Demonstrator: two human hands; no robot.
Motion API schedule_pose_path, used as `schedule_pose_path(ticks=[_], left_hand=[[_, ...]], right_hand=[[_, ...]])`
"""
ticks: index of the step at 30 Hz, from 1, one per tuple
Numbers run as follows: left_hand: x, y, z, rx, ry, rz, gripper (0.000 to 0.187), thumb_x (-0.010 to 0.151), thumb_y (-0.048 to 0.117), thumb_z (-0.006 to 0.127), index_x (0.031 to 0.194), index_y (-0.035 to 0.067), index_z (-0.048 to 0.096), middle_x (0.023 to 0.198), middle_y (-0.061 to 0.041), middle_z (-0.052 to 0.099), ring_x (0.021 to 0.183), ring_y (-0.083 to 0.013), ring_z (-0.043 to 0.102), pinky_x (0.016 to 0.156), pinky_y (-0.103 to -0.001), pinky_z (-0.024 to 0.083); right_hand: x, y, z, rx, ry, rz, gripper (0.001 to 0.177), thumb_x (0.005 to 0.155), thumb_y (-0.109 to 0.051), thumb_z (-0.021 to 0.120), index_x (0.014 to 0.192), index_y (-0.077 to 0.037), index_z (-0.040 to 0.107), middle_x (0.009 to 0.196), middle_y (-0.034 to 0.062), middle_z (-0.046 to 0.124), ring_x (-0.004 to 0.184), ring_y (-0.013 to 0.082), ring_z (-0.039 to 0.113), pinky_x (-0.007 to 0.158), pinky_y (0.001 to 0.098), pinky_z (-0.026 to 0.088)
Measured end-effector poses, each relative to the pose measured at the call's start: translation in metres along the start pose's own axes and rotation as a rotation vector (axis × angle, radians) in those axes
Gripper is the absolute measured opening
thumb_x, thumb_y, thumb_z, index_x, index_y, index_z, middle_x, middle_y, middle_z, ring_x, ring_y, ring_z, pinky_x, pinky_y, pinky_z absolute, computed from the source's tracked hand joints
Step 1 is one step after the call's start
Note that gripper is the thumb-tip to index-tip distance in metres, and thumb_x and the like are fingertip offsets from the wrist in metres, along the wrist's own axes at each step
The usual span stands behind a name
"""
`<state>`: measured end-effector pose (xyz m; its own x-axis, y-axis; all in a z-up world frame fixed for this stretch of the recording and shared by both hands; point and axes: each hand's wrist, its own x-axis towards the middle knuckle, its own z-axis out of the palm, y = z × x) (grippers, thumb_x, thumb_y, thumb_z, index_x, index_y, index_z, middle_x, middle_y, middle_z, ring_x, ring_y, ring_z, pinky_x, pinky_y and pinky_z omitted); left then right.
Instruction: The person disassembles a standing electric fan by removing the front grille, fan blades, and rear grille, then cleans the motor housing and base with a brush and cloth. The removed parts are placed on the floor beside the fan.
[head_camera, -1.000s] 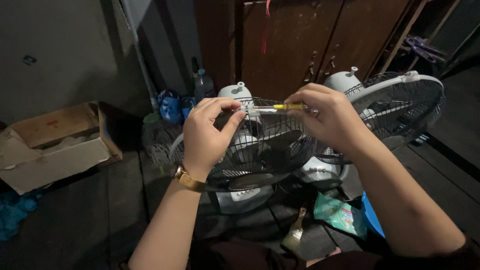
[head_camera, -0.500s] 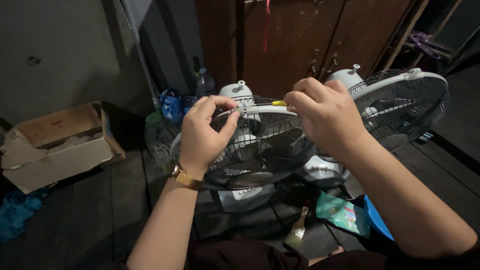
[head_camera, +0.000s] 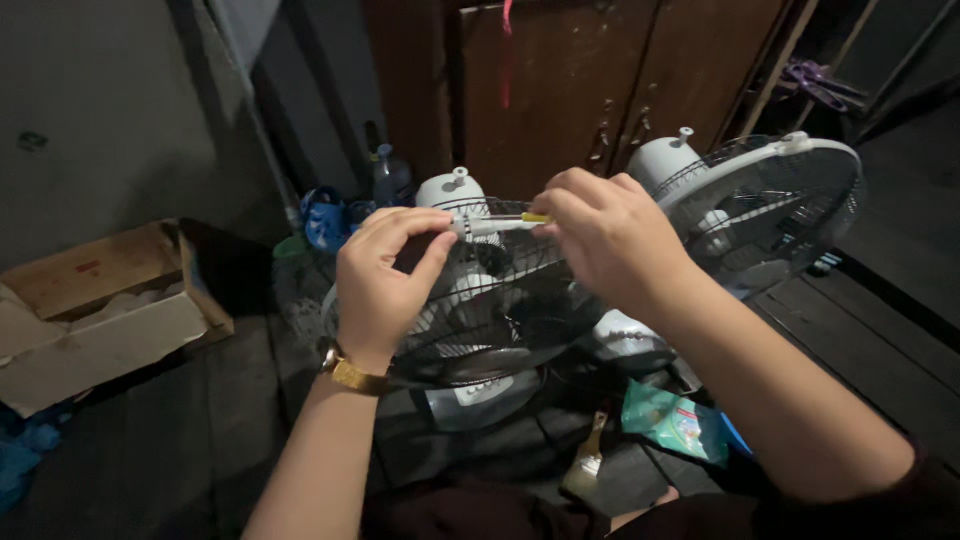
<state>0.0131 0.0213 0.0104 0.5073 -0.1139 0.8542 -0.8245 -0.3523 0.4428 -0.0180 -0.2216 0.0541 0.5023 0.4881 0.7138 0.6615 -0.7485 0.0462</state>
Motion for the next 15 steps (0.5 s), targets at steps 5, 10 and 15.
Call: schedule_pose_path(ticks=[5,10,15], left_hand=[[-0.001,0.002,0.002,0.025,0.015,0.027,0.013,0.088,0.004,0.080,0.100,0.005,0.075,0.105,-0.007,0.078,0.103,-0.0231,0.073,0.093,-0.034,0.057],[-0.002,0.002,0.002,-0.012,-0.005,0.034,0.013,0.087,0.003,0.080,0.100,0.004,0.076,0.105,-0.007,0.078,0.103,-0.0227,0.073,0.093,-0.034,0.056],[-0.002,-0.002,0.002,-0.016,-0.006,0.019,0.014,0.087,0.003,0.080,0.100,0.005,0.077,0.105,-0.006,0.078,0.102,-0.0208,0.072,0.092,-0.032,0.057]], right_hand=[[0.001,-0.003,0.006,-0.130,0.036,-0.033,0.015,0.092,-0.015,0.073,0.105,-0.008,0.076,0.091,0.0008,0.070,0.085,0.0203,0.065,0.077,0.0387,0.045],[0.004,-0.003,0.011,-0.176,0.013,-0.022,0.012,0.088,-0.014,0.073,0.098,-0.010,0.076,0.088,0.0002,0.069,0.085,0.0196,0.067,0.081,0.0398,0.047],[0.006,-0.004,0.017,-0.083,0.051,-0.072,0.015,0.092,-0.013,0.072,0.105,-0.006,0.076,0.092,0.0023,0.069,0.084,0.0205,0.067,0.076,0.0373,0.047]])
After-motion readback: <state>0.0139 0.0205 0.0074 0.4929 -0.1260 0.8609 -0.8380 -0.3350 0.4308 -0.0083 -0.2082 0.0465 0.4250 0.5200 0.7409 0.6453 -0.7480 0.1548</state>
